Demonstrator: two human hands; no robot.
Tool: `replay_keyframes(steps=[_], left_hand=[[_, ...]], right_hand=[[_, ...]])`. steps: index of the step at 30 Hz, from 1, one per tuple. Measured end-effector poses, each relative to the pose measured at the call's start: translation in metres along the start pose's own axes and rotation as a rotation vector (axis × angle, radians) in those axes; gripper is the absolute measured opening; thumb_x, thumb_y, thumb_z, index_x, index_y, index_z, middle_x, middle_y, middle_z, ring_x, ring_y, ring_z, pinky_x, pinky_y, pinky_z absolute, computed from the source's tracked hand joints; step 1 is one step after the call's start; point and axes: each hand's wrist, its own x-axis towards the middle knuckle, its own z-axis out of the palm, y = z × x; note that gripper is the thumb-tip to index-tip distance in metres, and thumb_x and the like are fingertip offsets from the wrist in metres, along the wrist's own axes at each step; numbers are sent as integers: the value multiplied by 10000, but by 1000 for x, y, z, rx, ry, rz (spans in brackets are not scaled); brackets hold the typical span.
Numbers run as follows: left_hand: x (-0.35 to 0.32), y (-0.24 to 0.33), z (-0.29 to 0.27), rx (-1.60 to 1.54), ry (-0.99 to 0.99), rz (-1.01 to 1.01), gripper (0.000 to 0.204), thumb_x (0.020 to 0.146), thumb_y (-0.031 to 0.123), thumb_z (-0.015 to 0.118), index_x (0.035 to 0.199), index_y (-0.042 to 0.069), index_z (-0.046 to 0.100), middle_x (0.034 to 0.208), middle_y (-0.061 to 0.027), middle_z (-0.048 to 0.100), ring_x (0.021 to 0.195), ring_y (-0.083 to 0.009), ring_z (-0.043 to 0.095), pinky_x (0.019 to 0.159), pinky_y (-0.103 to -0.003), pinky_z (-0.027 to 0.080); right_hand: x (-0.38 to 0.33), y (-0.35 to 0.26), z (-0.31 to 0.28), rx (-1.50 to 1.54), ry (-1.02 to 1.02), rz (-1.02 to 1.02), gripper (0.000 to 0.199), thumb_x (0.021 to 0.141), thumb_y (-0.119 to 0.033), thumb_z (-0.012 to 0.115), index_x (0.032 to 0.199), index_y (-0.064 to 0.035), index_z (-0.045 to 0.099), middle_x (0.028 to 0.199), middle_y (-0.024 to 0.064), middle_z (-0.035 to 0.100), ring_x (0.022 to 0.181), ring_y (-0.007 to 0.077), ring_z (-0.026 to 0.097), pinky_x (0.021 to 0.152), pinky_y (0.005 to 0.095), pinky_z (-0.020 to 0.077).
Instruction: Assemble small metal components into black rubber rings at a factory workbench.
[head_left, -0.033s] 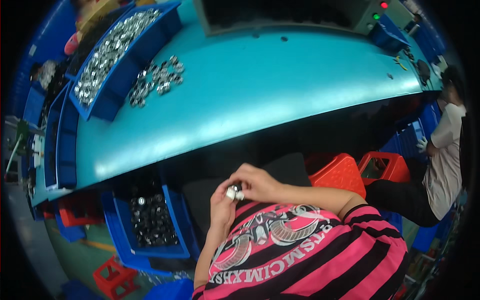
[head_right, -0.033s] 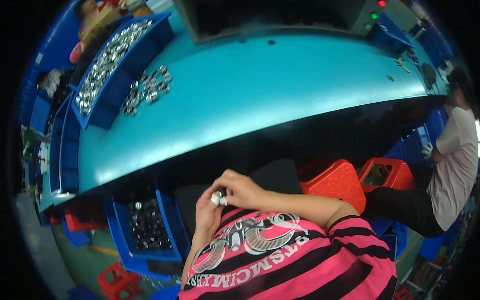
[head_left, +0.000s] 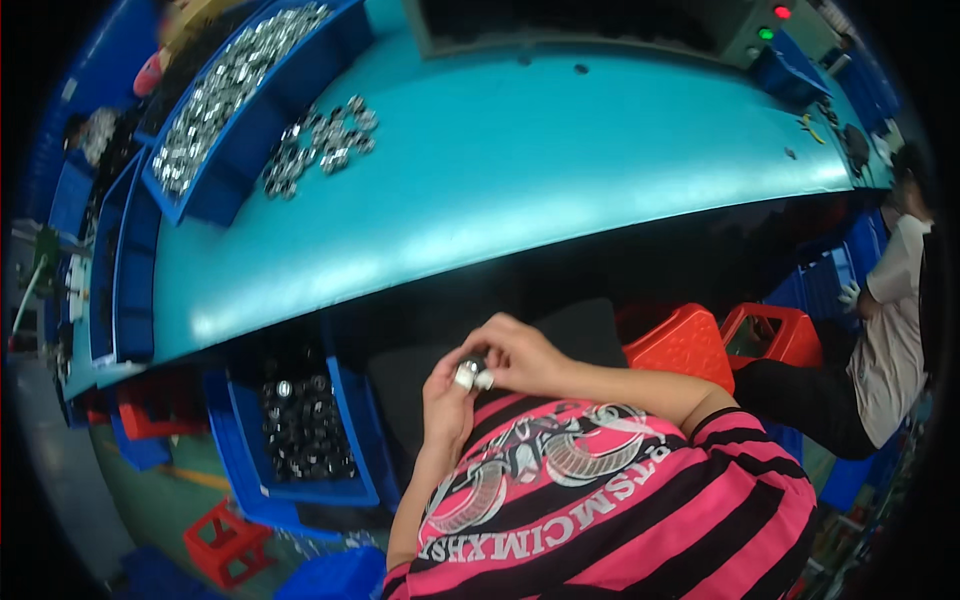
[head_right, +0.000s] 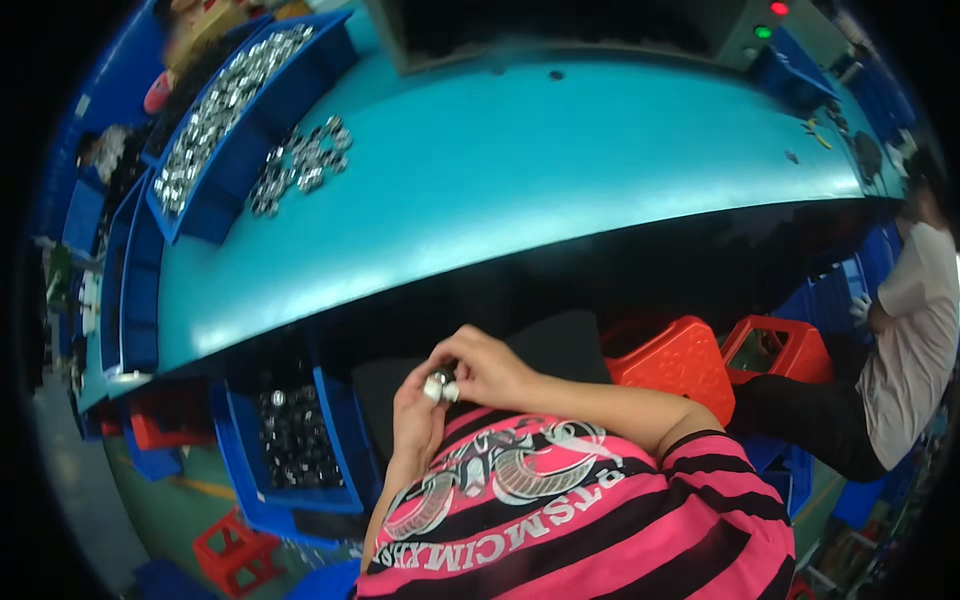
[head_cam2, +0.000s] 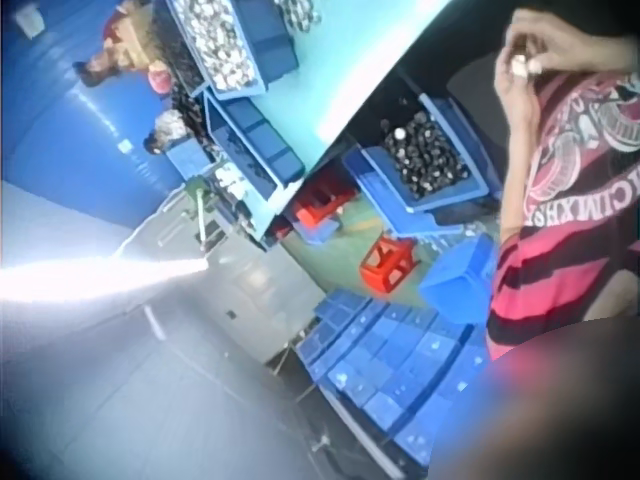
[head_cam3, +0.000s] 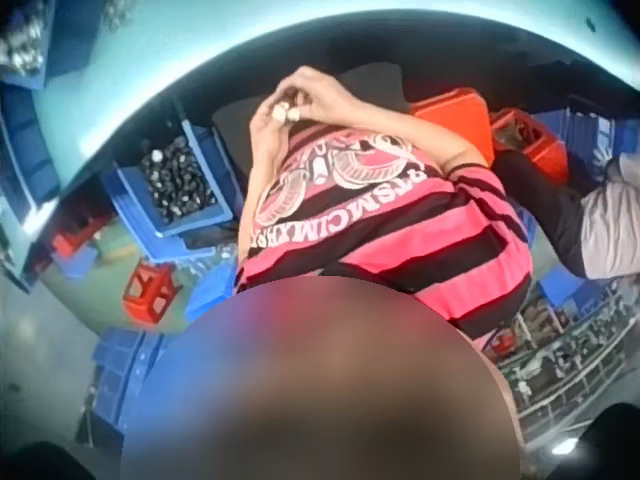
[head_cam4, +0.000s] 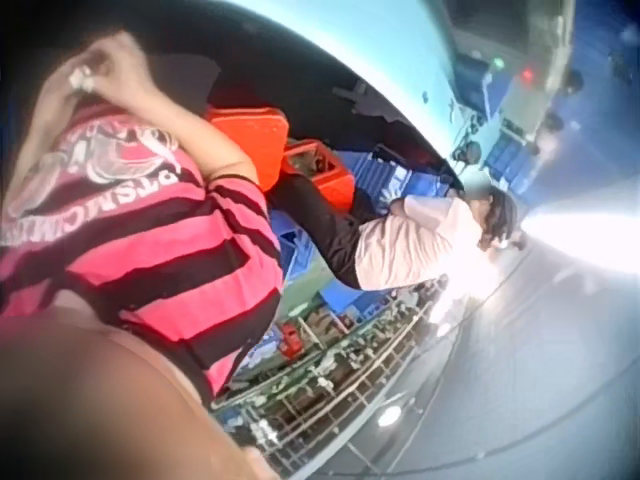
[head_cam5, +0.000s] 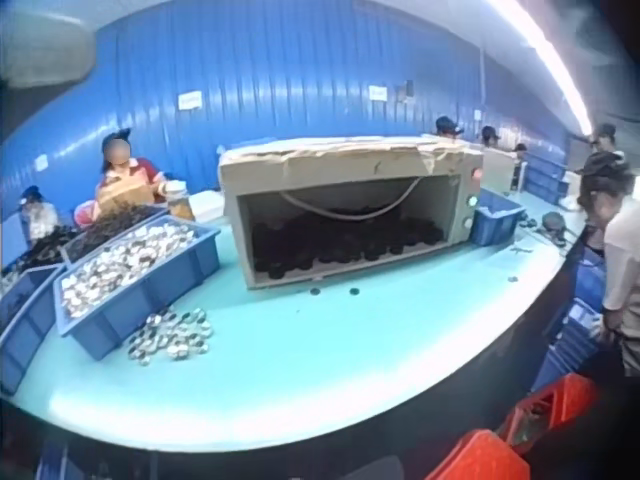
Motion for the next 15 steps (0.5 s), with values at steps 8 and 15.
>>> replay_keyframes(steps=[8, 15], left_hand=[[-20, 7, 4, 379, 50, 272, 276, 1041, 4, 520, 1314, -15, 560, 1054, -96, 676, 838, -124, 646, 720, -250, 541], [-12, -4, 3, 605, 103, 527, 267, 1041, -2, 523, 1306, 3, 550, 1049, -72, 661, 851, -106, 639, 741, -254, 538]], right_hand=[[-3, 12, 13, 79, -63, 220, 268, 882, -105, 795, 1131, -15, 756, 984, 64, 671, 820, 107, 661, 721, 260, 543], [0, 7, 15, 137, 5, 25, 302, 872, -14, 771, 1173, -38, 769, 984, 54, 666, 830, 113, 650, 705, 252, 528]])
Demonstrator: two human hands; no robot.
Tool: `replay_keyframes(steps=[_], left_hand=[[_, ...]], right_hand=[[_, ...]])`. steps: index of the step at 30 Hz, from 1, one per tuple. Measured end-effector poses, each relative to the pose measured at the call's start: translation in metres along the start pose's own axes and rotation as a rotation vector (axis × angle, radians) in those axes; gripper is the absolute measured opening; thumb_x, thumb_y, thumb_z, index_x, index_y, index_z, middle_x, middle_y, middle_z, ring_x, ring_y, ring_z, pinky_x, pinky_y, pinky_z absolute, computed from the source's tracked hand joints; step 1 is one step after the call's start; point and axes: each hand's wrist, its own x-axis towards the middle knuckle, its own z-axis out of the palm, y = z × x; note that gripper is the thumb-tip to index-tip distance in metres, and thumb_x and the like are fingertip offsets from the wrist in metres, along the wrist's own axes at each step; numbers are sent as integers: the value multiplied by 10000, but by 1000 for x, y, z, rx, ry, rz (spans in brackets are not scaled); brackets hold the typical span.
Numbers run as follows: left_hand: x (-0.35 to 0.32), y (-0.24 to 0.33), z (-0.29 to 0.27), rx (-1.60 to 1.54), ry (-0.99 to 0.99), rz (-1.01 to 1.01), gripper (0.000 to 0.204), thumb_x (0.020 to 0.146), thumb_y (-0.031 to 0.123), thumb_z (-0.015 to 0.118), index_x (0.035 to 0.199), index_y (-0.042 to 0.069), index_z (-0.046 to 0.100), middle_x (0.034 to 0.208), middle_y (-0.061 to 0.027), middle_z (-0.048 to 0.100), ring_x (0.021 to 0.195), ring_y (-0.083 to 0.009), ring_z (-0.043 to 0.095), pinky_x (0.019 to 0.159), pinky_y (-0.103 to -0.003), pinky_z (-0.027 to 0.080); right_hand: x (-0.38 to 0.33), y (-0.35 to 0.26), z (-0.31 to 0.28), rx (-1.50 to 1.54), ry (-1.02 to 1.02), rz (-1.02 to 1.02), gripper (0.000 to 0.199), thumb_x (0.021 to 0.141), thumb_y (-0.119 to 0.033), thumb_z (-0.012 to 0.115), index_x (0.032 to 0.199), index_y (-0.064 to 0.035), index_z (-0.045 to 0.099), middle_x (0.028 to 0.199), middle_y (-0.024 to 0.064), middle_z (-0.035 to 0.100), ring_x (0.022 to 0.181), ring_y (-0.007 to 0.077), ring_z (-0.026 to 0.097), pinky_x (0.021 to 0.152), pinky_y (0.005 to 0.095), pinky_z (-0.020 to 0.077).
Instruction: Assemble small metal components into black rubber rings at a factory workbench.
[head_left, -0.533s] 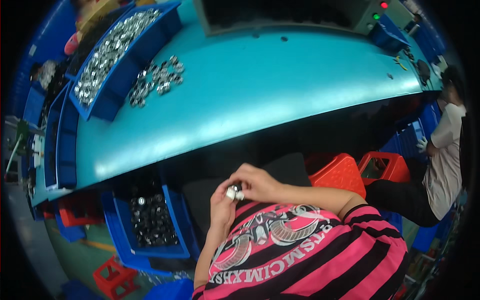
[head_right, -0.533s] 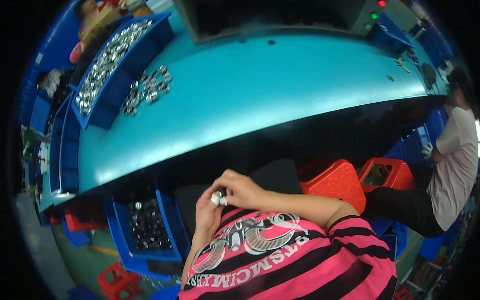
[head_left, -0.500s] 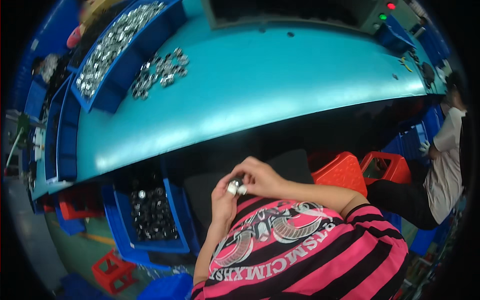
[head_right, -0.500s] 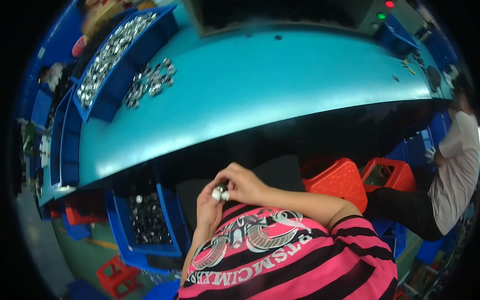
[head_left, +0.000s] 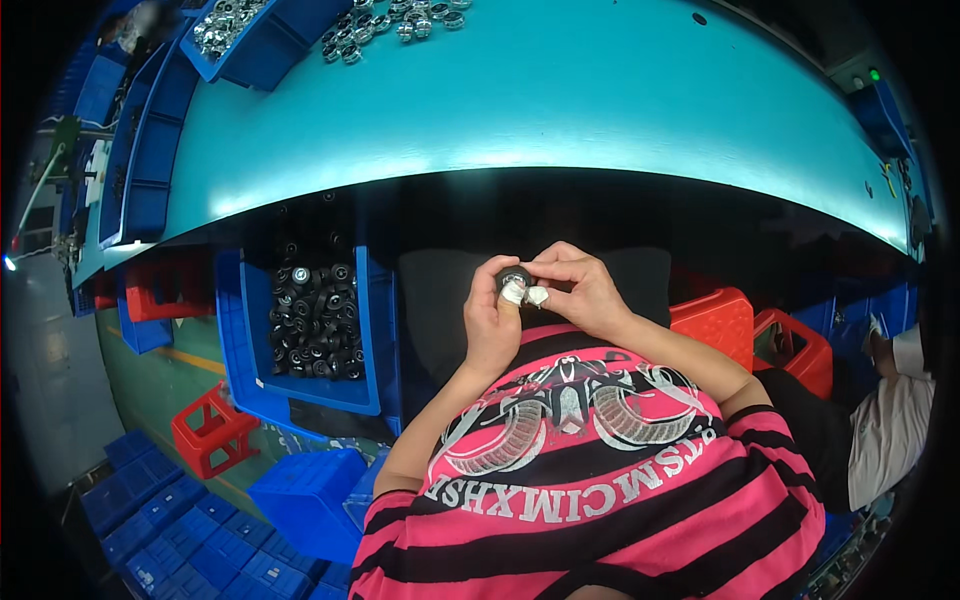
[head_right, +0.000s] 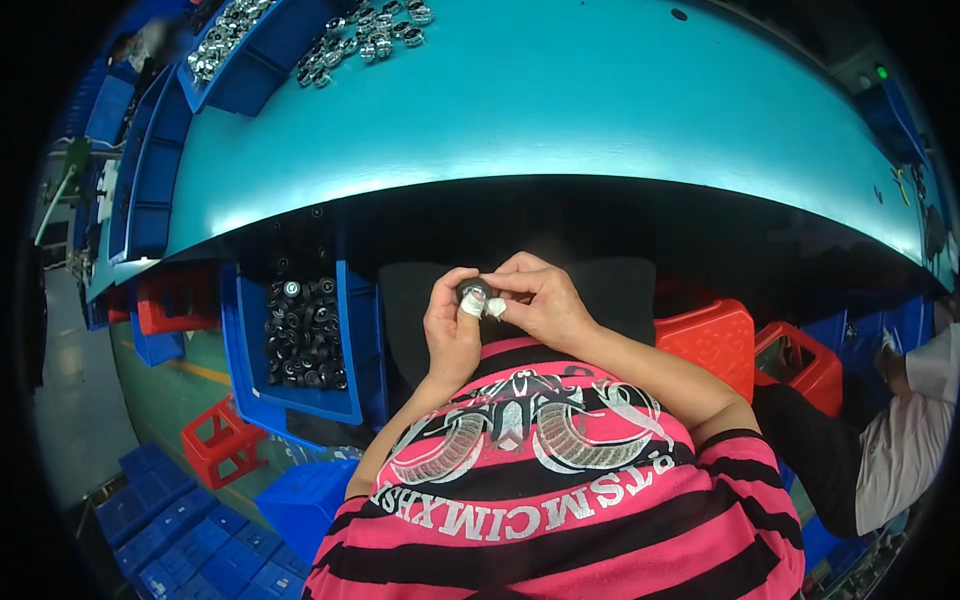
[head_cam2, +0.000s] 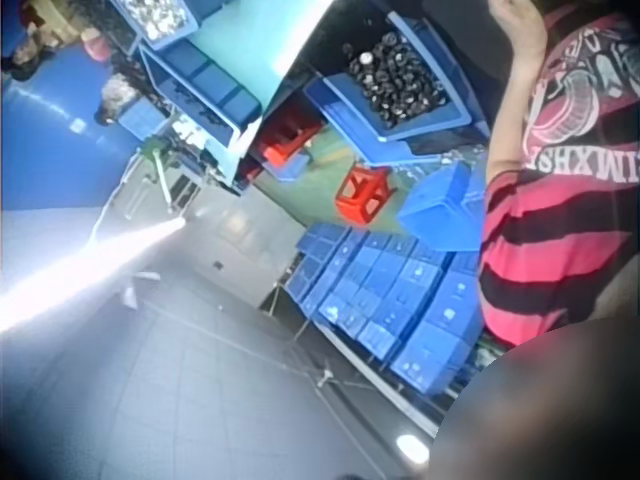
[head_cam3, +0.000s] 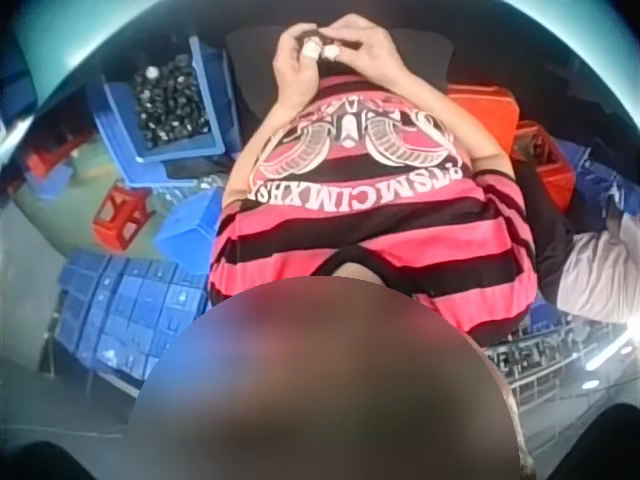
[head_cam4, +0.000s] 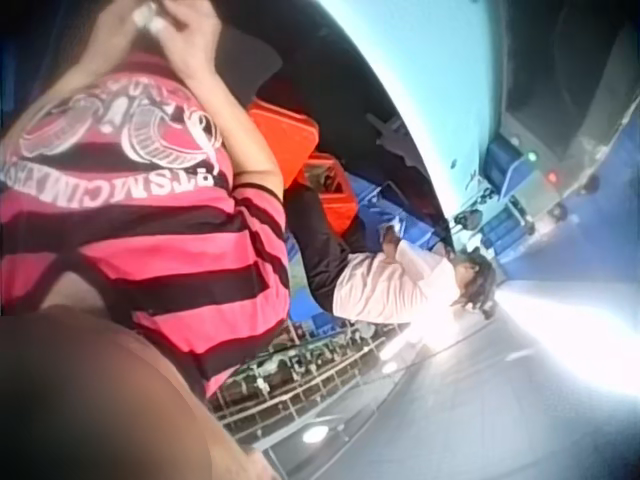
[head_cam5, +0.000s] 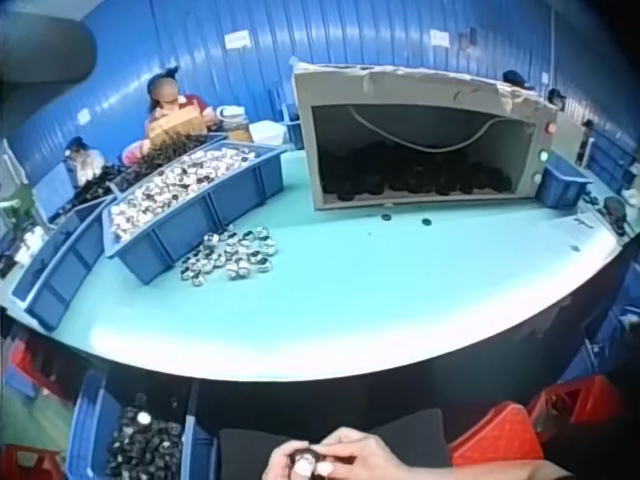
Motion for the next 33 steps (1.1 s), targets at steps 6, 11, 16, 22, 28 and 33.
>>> replay_keyframes(steps=[6, 11, 16, 22, 28, 33], left_hand=[[4, 5, -3, 114, -73, 7, 298, 1042, -3, 507, 1335, 37, 547, 1040, -60, 660, 780, -102, 639, 686, -248, 547], [-1, 5, -1, 32, 8, -140, 283, 1034, -11, 516, 1299, 50, 596, 1012, -58, 676, 750, -82, 633, 633, -223, 535], [-2, 1, 1, 84, 105, -98, 298, 985, -80, 519, 1211, 49, 664, 980, -63, 702, 771, -86, 652, 653, -236, 542], [1, -2, -2, -88, 107, -227, 289, 998, -69, 516, 1202, 57, 677, 988, -64, 692, 712, -79, 629, 579, -214, 531], [5, -5, -23, -378, -140, -433, 387, 1044, 16, 496, 1430, 22, 522, 1084, -135, 682, 828, -179, 701, 721, -292, 608], [5, 5, -21, -228, -266, -383, 517, 1017, -32, 505, 1527, 8, 437, 1174, -153, 666, 907, -196, 711, 799, -307, 613]], right_hand=[[3, 5, -2, 26, 7, 28, 315, 869, -2, 761, 1182, -35, 768, 950, 53, 666, 777, 112, 649, 673, 248, 520], [-1, 17, 8, 61, 9, 149, 350, 864, -16, 769, 1214, -23, 753, 907, 52, 649, 759, 85, 620, 672, 237, 511], [-1, 19, 10, -3, -15, 151, 384, 841, -1, 778, 1224, -7, 742, 916, 50, 653, 771, 83, 612, 693, 232, 509], [-1, 16, 18, -62, 13, 157, 362, 836, -12, 793, 1196, -20, 759, 904, 70, 684, 763, 97, 641, 685, 252, 527], [7, 15, 10, 266, 14, 432, 289, 891, -53, 734, 1165, 35, 755, 965, 89, 740, 779, 114, 693, 716, 245, 569], [8, 23, 1, 310, -18, 545, 322, 921, -77, 671, 1213, 57, 699, 974, 93, 753, 769, 100, 689, 704, 240, 574]])
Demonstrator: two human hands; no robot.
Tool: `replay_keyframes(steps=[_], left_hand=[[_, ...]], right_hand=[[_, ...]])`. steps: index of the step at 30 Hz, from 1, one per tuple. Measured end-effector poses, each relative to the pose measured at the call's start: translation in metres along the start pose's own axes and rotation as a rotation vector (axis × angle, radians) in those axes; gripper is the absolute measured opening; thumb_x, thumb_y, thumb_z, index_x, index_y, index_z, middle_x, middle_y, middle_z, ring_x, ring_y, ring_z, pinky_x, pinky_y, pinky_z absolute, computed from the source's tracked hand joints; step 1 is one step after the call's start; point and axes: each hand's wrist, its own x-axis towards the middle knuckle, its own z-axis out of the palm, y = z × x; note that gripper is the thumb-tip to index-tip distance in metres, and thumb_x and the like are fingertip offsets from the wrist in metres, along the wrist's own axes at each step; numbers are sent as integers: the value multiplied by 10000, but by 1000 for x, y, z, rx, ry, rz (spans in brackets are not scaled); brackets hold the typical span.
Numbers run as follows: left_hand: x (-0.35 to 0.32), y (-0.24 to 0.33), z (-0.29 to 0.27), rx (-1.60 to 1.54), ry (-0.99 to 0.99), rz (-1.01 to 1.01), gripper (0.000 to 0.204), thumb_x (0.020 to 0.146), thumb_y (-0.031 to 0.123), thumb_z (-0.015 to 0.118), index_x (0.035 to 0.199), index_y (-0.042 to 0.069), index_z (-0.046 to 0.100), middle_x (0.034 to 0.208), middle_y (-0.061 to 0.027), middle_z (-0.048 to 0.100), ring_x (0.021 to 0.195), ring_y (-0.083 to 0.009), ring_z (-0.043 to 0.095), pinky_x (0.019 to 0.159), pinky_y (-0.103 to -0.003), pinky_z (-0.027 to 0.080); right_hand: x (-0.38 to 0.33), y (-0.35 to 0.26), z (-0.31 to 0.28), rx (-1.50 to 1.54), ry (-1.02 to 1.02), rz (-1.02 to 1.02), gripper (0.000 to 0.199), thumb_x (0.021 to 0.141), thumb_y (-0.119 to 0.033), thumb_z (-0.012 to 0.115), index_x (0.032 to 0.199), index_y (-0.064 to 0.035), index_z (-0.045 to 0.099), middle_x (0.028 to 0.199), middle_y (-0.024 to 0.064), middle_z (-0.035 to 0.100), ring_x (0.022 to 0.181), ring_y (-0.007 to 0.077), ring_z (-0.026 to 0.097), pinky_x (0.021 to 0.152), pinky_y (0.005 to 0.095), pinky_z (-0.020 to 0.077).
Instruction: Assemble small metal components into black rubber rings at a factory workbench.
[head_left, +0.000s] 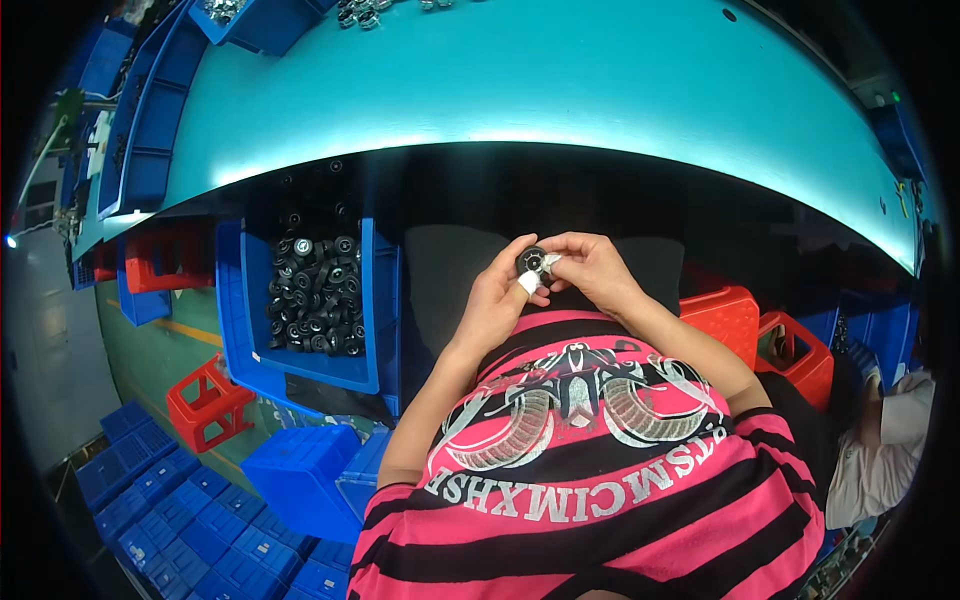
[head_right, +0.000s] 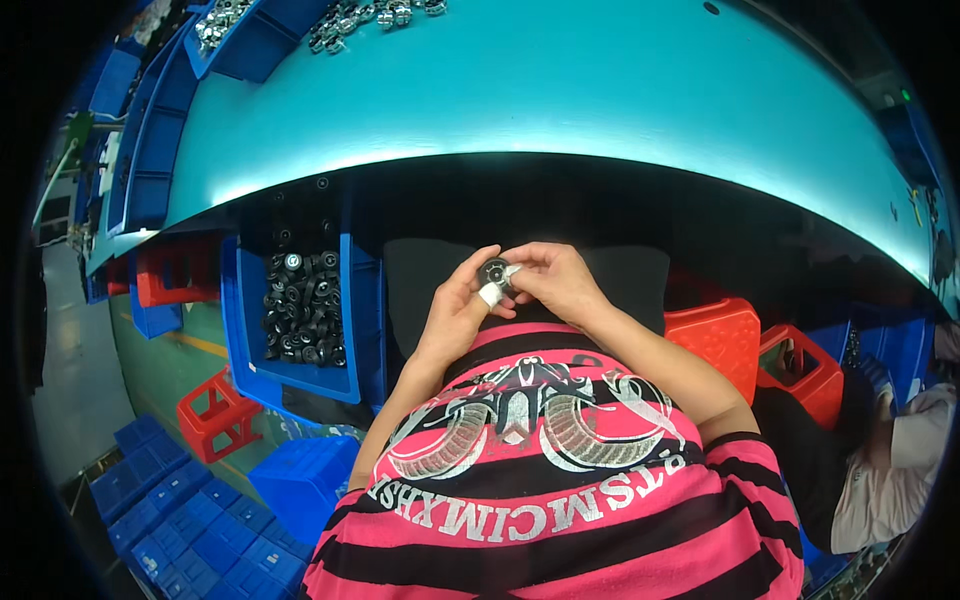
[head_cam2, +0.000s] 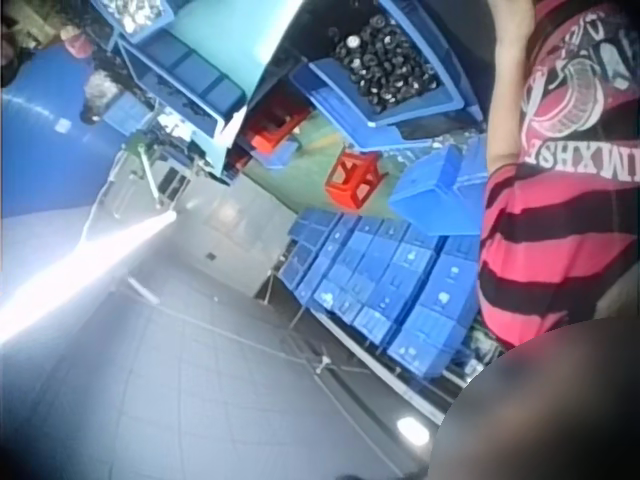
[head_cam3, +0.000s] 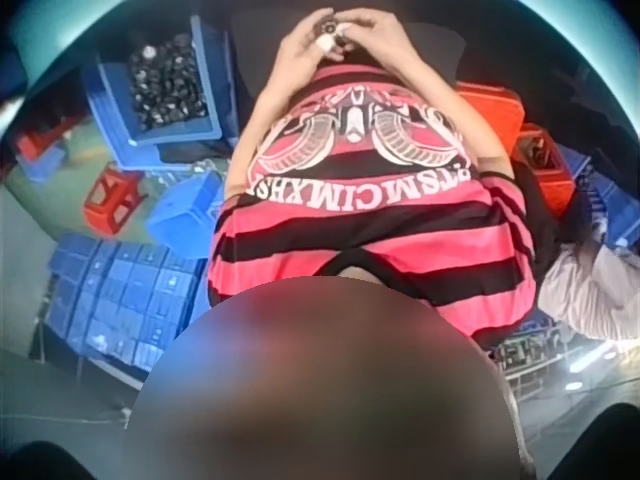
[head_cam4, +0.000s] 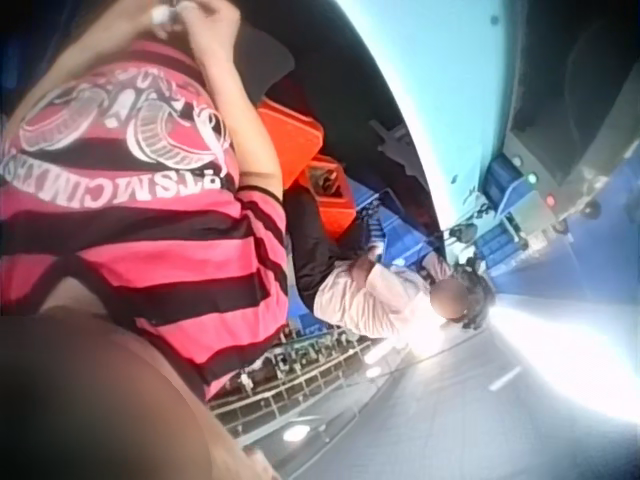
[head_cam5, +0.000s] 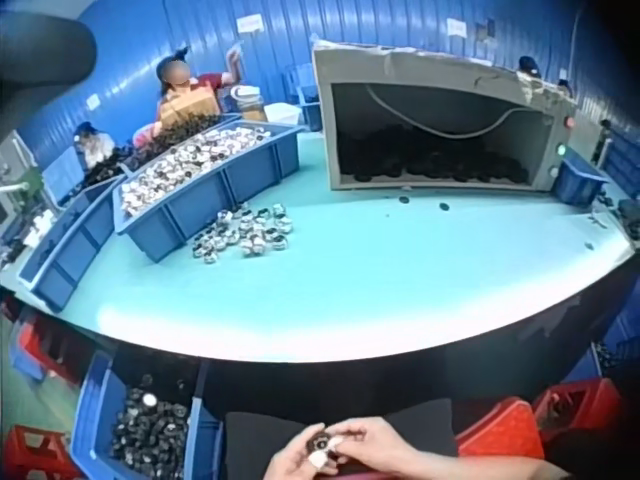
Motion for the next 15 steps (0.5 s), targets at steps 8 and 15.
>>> replay_keyframes(steps=[8, 15], left_hand=[[-1, -2, 6, 443, 50, -28, 611, 931, -75, 570, 1524, 13, 451, 1128, -130, 698, 888, -144, 687, 768, -282, 572], [2, -9, 6, 454, 104, -34, 613, 895, -87, 591, 1492, 16, 495, 1068, -121, 710, 857, -105, 651, 735, -270, 530]], right_hand=[[0, 3, 0, -3, -67, 64, 278, 898, -59, 704, 1159, 37, 689, 958, 84, 730, 770, 115, 699, 668, 227, 582], [6, 12, 2, 76, -51, 60, 211, 911, -43, 703, 1112, 20, 692, 954, 82, 728, 789, 106, 692, 699, 240, 585]])
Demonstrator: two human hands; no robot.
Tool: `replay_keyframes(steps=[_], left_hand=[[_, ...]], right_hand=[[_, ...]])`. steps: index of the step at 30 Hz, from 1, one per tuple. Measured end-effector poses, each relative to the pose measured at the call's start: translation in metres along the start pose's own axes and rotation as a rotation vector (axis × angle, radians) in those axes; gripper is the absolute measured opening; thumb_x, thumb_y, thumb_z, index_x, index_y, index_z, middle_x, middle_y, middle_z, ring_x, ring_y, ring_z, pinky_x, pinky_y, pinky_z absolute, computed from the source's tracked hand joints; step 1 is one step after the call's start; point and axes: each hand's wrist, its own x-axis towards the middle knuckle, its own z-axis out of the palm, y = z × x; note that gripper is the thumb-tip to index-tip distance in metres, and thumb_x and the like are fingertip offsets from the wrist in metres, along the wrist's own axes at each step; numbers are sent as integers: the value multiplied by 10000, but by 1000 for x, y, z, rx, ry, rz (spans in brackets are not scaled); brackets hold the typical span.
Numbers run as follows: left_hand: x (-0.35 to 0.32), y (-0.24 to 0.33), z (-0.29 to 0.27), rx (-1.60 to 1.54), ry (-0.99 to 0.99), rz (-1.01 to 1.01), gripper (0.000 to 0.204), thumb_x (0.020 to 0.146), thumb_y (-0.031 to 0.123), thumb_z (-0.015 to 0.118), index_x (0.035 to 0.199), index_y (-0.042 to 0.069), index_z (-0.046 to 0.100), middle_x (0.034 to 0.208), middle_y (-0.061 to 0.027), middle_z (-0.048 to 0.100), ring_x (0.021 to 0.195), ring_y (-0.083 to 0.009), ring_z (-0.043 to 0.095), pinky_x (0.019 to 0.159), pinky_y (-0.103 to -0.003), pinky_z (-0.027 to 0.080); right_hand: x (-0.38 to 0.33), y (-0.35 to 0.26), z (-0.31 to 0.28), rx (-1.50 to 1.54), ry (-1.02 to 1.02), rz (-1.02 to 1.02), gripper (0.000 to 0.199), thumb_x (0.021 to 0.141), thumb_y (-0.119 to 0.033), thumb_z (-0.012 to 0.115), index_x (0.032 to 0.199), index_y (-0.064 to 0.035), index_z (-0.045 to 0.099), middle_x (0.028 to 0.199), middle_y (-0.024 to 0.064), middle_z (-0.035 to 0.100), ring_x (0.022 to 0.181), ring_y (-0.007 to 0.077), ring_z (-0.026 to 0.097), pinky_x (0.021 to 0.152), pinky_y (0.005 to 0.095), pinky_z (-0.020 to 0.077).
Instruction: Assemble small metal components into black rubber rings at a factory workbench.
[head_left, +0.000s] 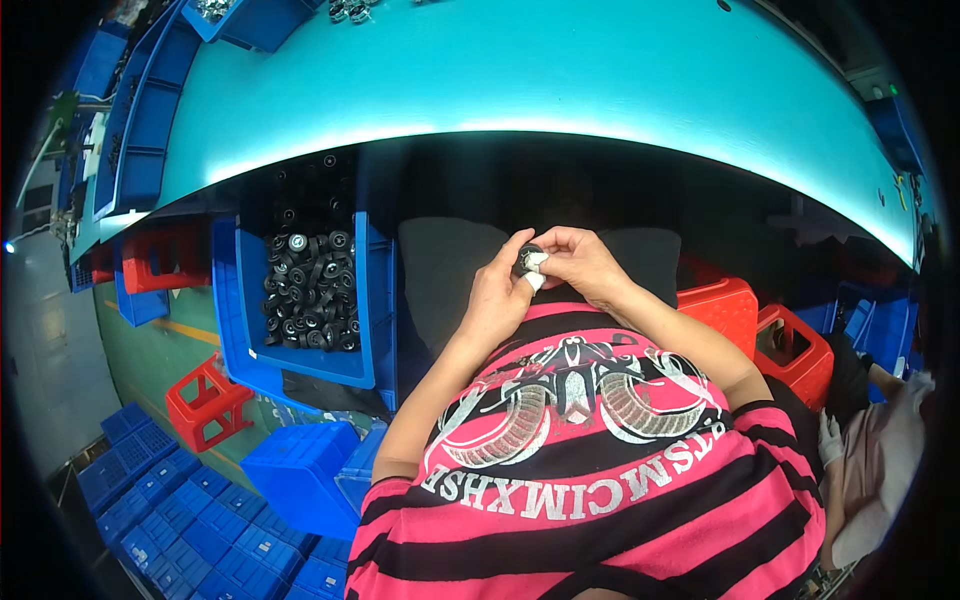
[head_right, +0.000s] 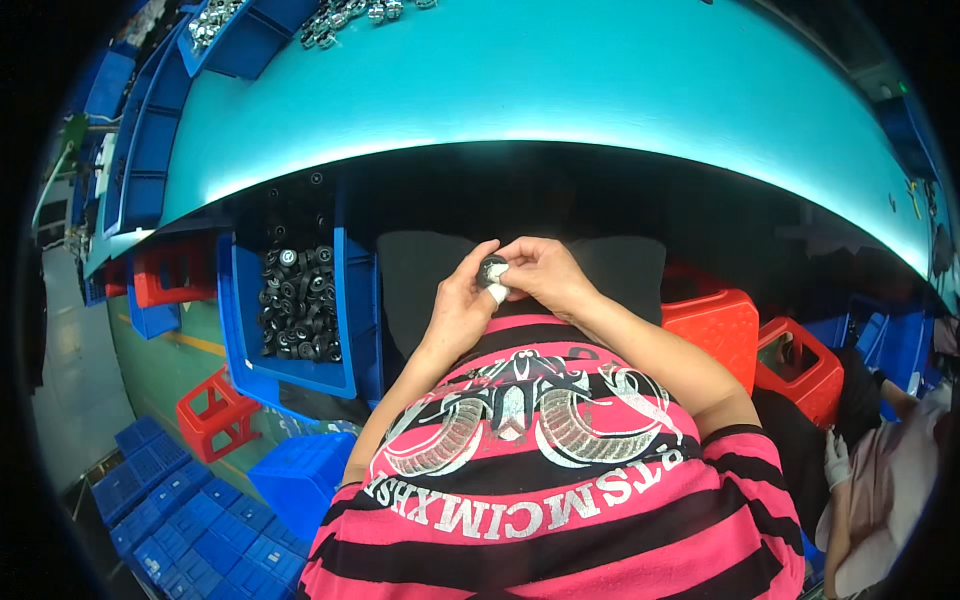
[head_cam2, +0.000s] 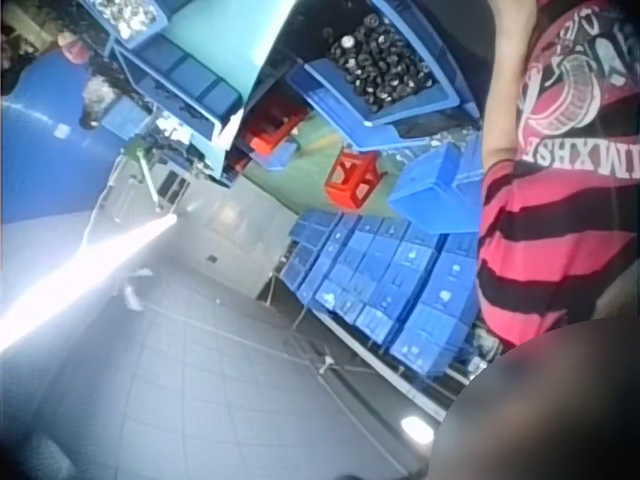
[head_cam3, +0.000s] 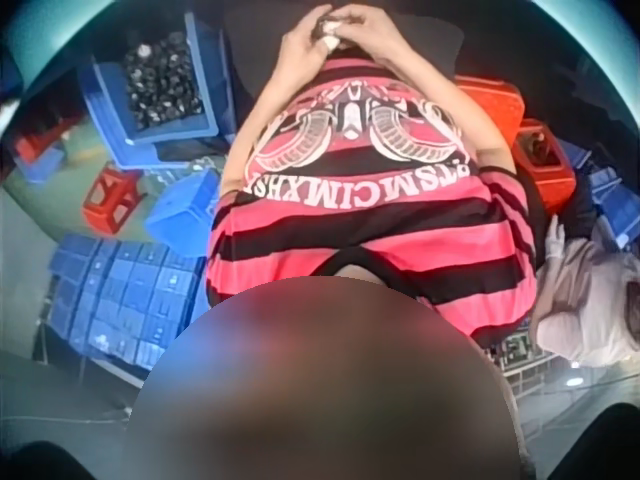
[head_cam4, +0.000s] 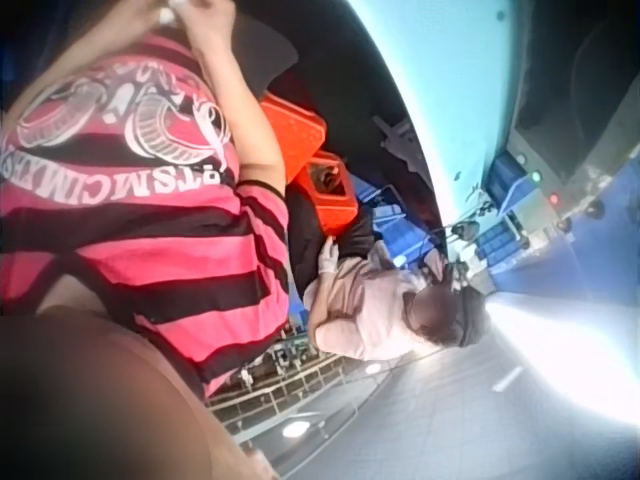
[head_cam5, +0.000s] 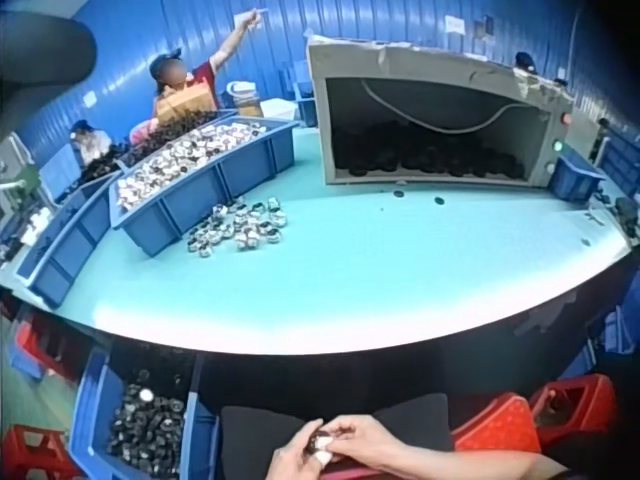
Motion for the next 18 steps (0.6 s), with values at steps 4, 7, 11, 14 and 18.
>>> replay_keyframes(steps=[4, 7, 11, 14, 18], left_hand=[[1, -7, 3, -13, 15, 19, 597, 885, -91, 585, 1468, 16, 520, 1001, -108, 723, 793, -104, 650, 712, -277, 532], [-1, -2, 5, 132, 66, 114, 581, 875, -87, 587, 1445, 17, 544, 932, -129, 735, 741, -141, 674, 703, -300, 542], [-1, 3, 4, 236, 106, 156, 561, 862, -74, 599, 1413, 26, 575, 893, -178, 736, 719, -203, 702, 710, -335, 551], [-1, 3, 5, 248, 113, 157, 554, 857, -69, 611, 1401, 31, 586, 901, -194, 735, 717, -215, 706, 715, -349, 554], [-1, 0, 6, 248, 124, 187, 524, 878, -72, 625, 1391, 29, 595, 934, -154, 745, 687, -180, 687, 679, -312, 548]], right_hand=[[5, 7, 2, -46, 47, -4, 184, 890, -64, 723, 1052, 17, 694, 921, 81, 721, 786, 119, 693, 701, 254, 590], [6, 11, 2, -87, 75, -21, 178, 874, -85, 737, 1013, 19, 695, 888, 84, 715, 775, 128, 693, 698, 268, 590], [8, 15, 4, -115, 104, -59, 162, 872, -84, 732, 987, 23, 694, 862, 93, 712, 768, 135, 696, 693, 275, 587], [9, 18, 3, -149, 113, -71, 160, 881, -83, 731, 992, 26, 694, 876, 104, 715, 778, 142, 702, 705, 281, 596], [10, 16, 2, -1, 54, 14, 165, 921, -77, 715, 1042, 34, 691, 958, 105, 720, 820, 144, 713, 736, 284, 613]])
